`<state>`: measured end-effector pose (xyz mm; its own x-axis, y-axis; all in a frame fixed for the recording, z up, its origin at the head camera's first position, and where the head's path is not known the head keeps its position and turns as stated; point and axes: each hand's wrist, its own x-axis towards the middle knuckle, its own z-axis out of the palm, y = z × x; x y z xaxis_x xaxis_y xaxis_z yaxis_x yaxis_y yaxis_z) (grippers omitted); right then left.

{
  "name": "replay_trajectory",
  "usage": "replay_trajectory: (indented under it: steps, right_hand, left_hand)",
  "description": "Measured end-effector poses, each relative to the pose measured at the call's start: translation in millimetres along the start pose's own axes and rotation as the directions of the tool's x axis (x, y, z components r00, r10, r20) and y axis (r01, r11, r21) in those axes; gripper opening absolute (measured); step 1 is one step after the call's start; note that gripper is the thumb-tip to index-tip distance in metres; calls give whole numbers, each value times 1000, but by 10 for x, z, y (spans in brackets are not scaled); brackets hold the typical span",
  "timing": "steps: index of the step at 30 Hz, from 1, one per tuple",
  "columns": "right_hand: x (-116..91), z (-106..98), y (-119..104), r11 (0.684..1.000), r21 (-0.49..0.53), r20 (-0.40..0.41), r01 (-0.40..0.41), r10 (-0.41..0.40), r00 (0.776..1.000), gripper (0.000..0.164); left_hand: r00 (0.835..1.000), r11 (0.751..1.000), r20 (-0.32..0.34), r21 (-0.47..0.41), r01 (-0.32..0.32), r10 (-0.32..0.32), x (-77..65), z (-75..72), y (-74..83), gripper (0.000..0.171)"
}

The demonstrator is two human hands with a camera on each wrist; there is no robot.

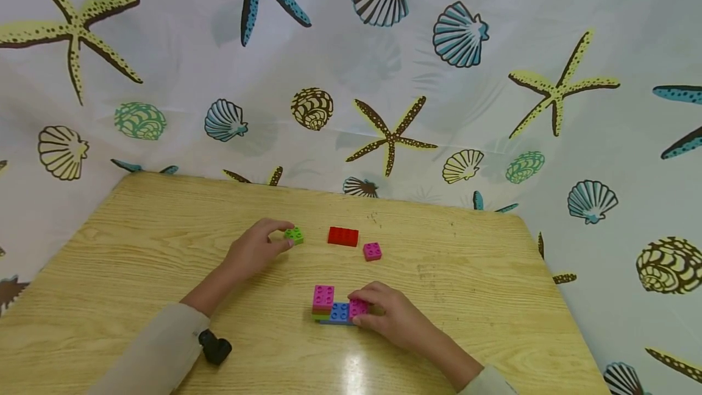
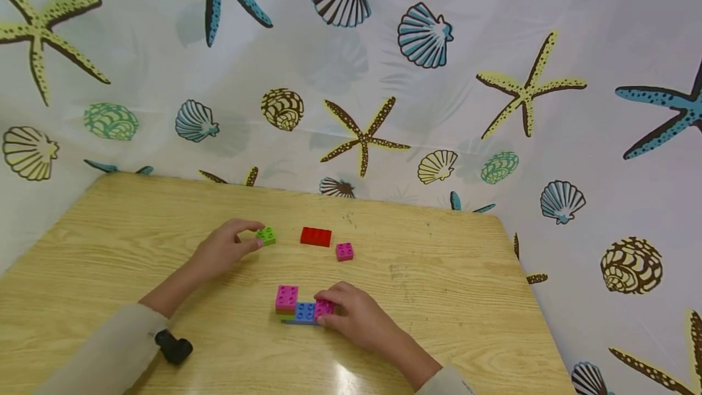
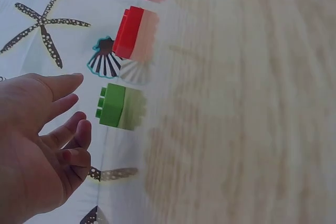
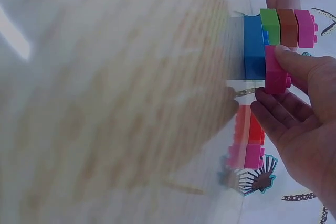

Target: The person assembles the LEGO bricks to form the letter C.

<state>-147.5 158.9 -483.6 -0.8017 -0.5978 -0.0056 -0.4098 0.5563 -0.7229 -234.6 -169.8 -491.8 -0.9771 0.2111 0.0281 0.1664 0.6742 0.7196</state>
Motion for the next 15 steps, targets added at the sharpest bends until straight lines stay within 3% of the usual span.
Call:
replay_trajectory:
  steps: [15]
  right_hand:
    - [-5,-20,-26,1000,-6,17,-19,19,1000,38]
  left_hand:
    - [999,999,27,45,22,-23,206,104,-123,52]
